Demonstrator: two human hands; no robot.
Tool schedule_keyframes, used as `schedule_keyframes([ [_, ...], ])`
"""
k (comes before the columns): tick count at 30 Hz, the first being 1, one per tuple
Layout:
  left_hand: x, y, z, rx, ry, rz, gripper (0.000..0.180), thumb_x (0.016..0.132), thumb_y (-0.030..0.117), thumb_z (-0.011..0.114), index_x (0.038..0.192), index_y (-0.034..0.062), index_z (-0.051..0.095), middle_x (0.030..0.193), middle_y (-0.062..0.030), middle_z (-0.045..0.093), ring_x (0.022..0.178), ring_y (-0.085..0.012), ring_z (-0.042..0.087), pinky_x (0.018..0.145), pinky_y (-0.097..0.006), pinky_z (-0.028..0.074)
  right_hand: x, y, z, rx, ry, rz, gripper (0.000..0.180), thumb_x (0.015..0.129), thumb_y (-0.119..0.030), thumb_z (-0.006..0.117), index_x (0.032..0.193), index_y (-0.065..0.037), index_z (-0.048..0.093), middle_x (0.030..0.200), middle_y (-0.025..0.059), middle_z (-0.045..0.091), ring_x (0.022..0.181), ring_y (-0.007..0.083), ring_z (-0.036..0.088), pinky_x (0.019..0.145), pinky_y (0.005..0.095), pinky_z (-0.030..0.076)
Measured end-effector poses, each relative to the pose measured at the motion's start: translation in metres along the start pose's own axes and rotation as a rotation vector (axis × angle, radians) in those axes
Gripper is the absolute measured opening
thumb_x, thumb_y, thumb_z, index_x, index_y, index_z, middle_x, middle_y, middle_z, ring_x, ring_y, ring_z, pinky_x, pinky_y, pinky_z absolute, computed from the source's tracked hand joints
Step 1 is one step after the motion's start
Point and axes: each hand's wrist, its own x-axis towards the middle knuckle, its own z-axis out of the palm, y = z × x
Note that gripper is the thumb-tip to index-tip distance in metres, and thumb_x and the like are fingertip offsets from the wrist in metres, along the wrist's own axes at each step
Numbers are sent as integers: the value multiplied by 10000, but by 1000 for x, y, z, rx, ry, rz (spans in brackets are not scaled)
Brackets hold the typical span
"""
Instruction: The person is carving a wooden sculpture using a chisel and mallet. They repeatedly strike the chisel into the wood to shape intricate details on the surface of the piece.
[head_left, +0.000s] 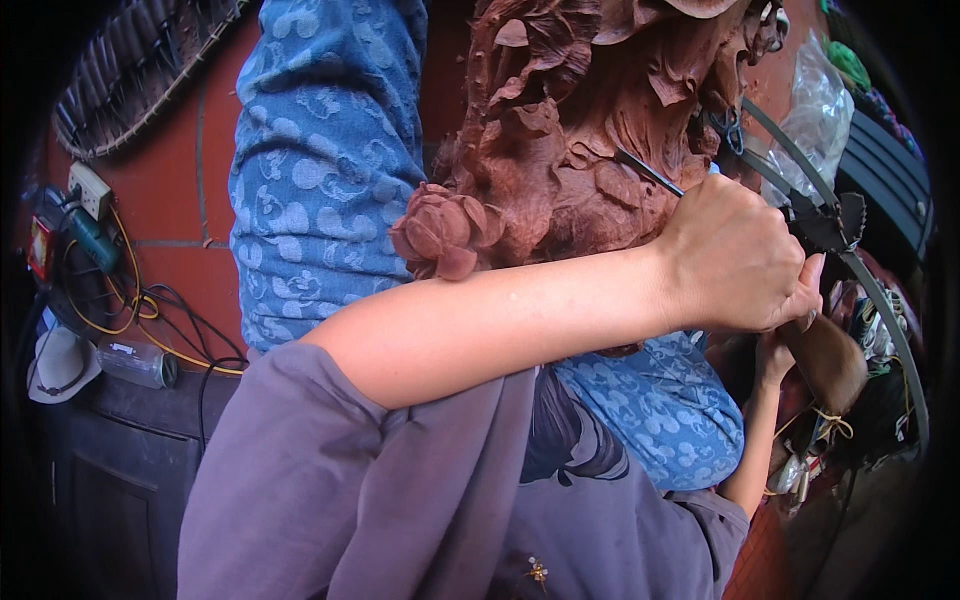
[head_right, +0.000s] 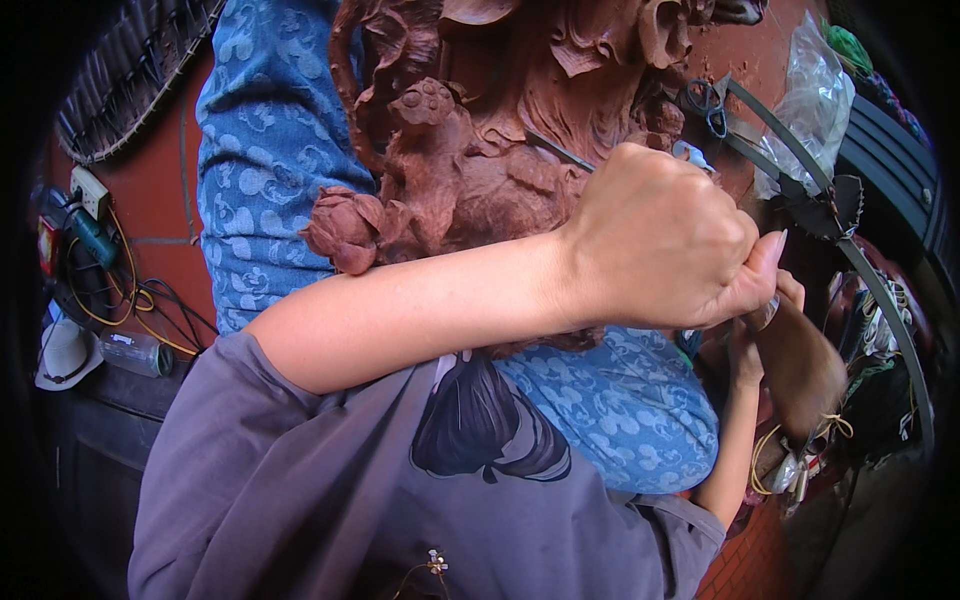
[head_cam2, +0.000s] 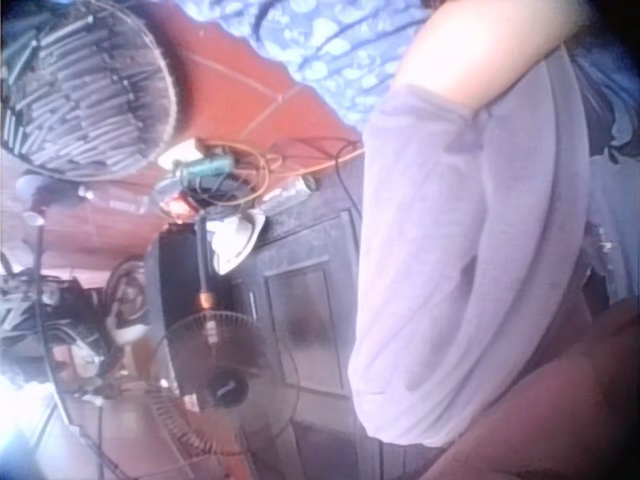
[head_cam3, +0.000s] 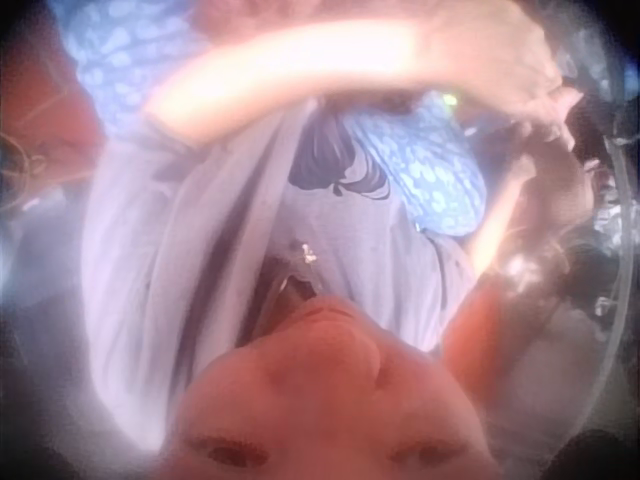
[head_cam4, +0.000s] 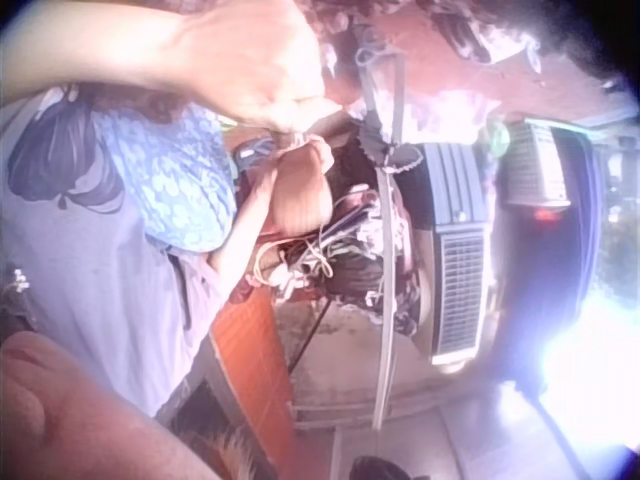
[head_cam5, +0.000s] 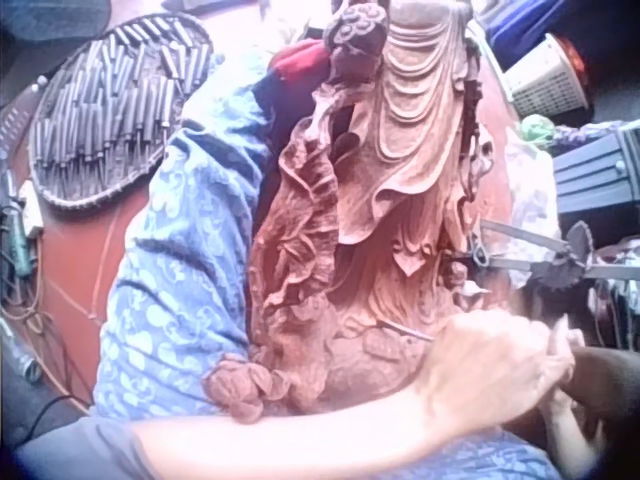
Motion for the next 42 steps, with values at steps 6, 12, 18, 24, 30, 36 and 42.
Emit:
schedule_keyframes([
  [6, 2, -2, 1, -12, 21, -18, 444, 852, 336, 589, 476, 102, 616, 474, -102, 569, 433, -263, 593, 421, -385, 441, -1, 6, 1, -132, 24, -102, 477, 815, -172, 765, 1198, -24, 523, 1080, 86, 555, 1012, 230, 571, 916, 344, 433],
  [12, 4, -1, 1, -20, 41, -39, 414, 842, 317, 590, 496, 97, 645, 497, -112, 595, 452, -268, 615, 446, -389, 465, -5, 13, -2, -53, 7, 31, 460, 841, -153, 730, 1212, -9, 500, 1120, 89, 556, 1044, 217, 575, 943, 341, 430],
  [18, 5, -2, -3, -43, 79, -46, 415, 840, 306, 612, 481, 98, 617, 480, -95, 573, 444, -265, 602, 427, -386, 451, 1, 8, -2, -117, 50, -68, 438, 835, -130, 722, 1204, -22, 511, 1112, 99, 556, 1043, 210, 576, 939, 342, 435],
  [24, 4, -1, -2, -61, 93, -74, 410, 840, 303, 602, 490, 91, 628, 489, -105, 583, 447, -276, 606, 443, -397, 467, 3, 4, -3, -51, 75, -17, 417, 817, -105, 742, 1161, -12, 526, 1048, 83, 571, 999, 197, 579, 898, 344, 454],
  [30, 8, 2, -9, -62, 131, -74, 408, 844, 301, 618, 495, 91, 610, 492, -83, 577, 449, -262, 600, 433, -384, 450, 12, -13, 5, -25, 76, -56, 528, 815, -219, 776, 1215, -11, 500, 1123, 86, 572, 1069, 219, 576, 967, 361, 436],
  [36, 3, 35, -12, -108, -18, 65, 385, 827, 315, 597, 511, 103, 655, 519, -85, 625, 479, -244, 635, 485, -384, 478, 15, -51, 16, 1344, 235, 407, 228, 963, -291, 477, 990, -68, 516, 963, 107, 567, 935, 231, 528, 937, 393, 421],
  [42, -9, 14, -1, -119, -105, 49, 431, 846, 327, 617, 490, 85, 605, 473, -115, 552, 466, -279, 609, 471, -382, 483, 26, -22, 6, 592, 77, 108, 245, 912, -237, 594, 959, -25, 481, 873, 89, 505, 817, 196, 482, 779, 341, 433],
])
